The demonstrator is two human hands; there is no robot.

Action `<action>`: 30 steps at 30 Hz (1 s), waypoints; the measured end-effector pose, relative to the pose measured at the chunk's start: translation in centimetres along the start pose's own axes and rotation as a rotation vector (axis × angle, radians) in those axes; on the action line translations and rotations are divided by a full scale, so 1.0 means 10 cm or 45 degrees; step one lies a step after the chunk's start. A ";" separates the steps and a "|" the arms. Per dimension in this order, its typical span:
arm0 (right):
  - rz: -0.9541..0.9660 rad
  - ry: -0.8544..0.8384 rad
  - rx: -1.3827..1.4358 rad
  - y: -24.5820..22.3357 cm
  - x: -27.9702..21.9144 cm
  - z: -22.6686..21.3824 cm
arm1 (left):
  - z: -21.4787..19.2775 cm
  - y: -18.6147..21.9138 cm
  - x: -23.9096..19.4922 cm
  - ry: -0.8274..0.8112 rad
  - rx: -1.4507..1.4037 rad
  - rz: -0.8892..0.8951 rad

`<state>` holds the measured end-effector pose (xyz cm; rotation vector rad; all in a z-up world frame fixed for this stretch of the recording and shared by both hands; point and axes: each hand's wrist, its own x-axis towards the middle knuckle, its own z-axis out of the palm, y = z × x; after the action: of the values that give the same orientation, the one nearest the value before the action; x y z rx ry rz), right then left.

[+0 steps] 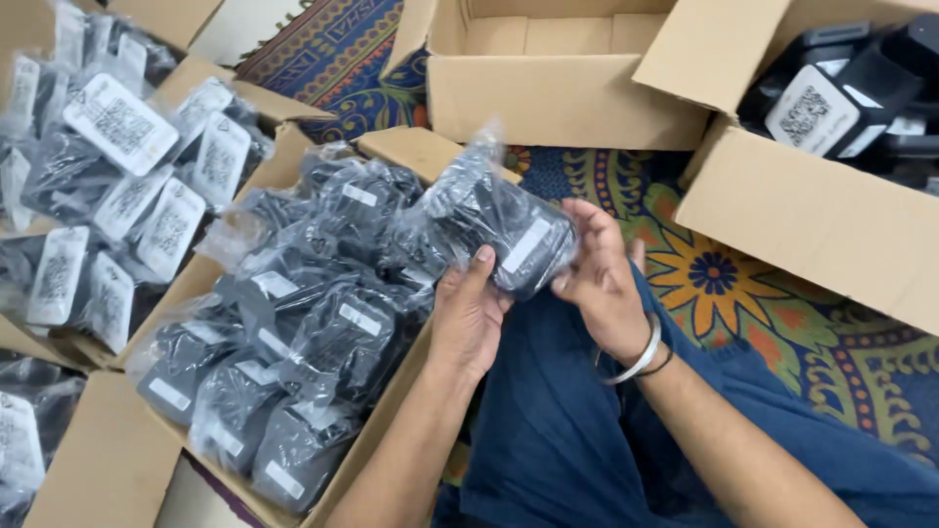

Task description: The person unboxes electronic devices, organizes them, and packs them into plastic bags.

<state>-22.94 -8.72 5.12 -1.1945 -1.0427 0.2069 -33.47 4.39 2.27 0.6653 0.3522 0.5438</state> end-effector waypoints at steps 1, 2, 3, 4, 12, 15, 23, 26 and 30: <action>-0.001 -0.017 0.008 0.07 0.06 0.13 | -0.01 0.05 -0.01 0.011 -0.005 0.015; 0.427 0.060 0.510 0.13 0.13 0.24 | -0.01 0.09 0.00 0.067 -0.033 0.094; 0.863 0.127 1.008 0.21 0.19 0.34 | -0.01 0.13 0.01 0.124 -0.062 0.174; 0.866 0.114 1.005 0.26 0.28 0.44 | -0.11 0.08 0.05 0.129 -0.068 0.184; 0.618 -0.500 0.355 1.40 1.00 0.71 | -0.55 -0.13 -0.08 0.340 0.351 0.023; 0.472 -0.660 0.031 1.39 1.14 0.82 | -0.28 0.39 -0.33 0.168 0.877 -0.156; 0.070 -0.603 -1.134 0.82 1.06 1.30 | -0.50 1.40 -0.32 0.154 2.192 0.837; 0.078 -0.535 -1.348 0.69 1.00 1.38 | -0.61 1.43 -0.21 0.232 2.346 0.666; 0.140 -0.515 -1.433 0.71 0.95 1.35 | -0.59 1.43 -0.13 0.268 2.475 0.434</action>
<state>-25.31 9.07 4.29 -2.2880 -1.5107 -0.0924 -42.48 15.88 7.62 2.5806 0.9675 0.4577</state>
